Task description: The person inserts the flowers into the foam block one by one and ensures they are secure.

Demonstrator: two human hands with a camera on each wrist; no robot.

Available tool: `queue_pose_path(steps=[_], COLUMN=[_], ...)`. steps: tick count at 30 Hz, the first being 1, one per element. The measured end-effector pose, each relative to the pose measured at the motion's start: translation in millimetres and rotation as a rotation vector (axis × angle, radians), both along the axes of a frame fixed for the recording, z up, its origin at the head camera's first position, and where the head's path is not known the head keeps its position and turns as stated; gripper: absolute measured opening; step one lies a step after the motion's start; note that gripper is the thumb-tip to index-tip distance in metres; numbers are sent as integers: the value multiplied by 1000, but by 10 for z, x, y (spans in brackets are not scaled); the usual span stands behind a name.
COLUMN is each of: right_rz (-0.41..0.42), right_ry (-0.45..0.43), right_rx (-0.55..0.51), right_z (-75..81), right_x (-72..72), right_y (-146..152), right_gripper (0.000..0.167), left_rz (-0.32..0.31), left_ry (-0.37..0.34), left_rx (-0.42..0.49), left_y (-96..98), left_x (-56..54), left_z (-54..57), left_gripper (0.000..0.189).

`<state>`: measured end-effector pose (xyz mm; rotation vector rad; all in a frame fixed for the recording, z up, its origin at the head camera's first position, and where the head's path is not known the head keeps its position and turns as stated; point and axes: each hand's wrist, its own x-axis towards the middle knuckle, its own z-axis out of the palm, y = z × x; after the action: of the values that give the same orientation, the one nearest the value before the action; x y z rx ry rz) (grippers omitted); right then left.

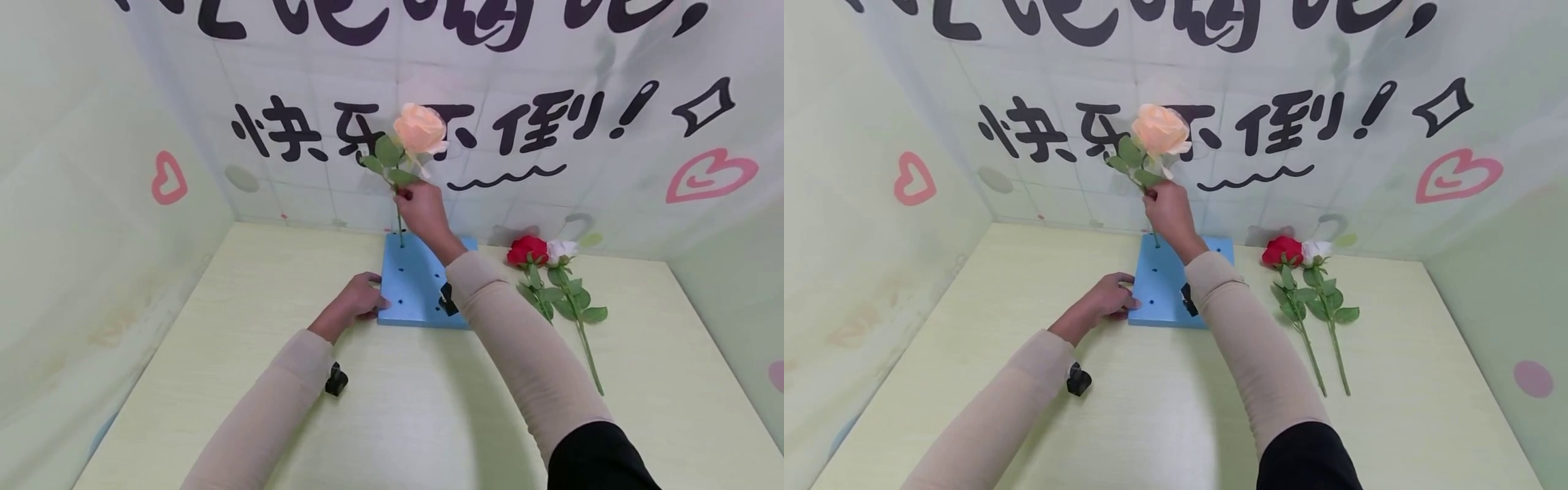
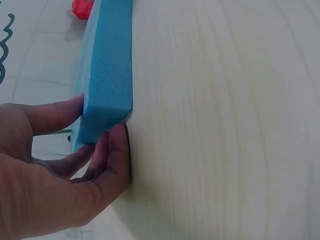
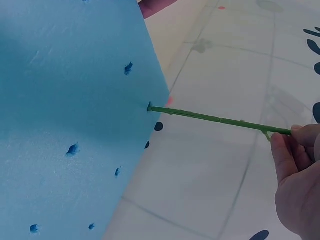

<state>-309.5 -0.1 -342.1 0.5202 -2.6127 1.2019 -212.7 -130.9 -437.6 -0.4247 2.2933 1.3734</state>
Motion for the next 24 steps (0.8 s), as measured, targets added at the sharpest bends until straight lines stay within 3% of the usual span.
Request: queue_pose_path(steps=[10, 19, 24], right_rz=[-9, -88, -120], right_ry=[-7, -7, -60], right_rx=[-20, -6, -49], right_z=[7, 93, 142], right_x=[27, 10, -41], right_y=[36, 226, 383], right_gripper=[13, 22, 25], left_rz=[-9, -24, -19], left_ry=[15, 32, 49], left_rx=[16, 43, 52], left_y=[-14, -20, -27], left_x=[25, 20, 23], left_z=[0, -20, -1], left_gripper=[58, 60, 59])
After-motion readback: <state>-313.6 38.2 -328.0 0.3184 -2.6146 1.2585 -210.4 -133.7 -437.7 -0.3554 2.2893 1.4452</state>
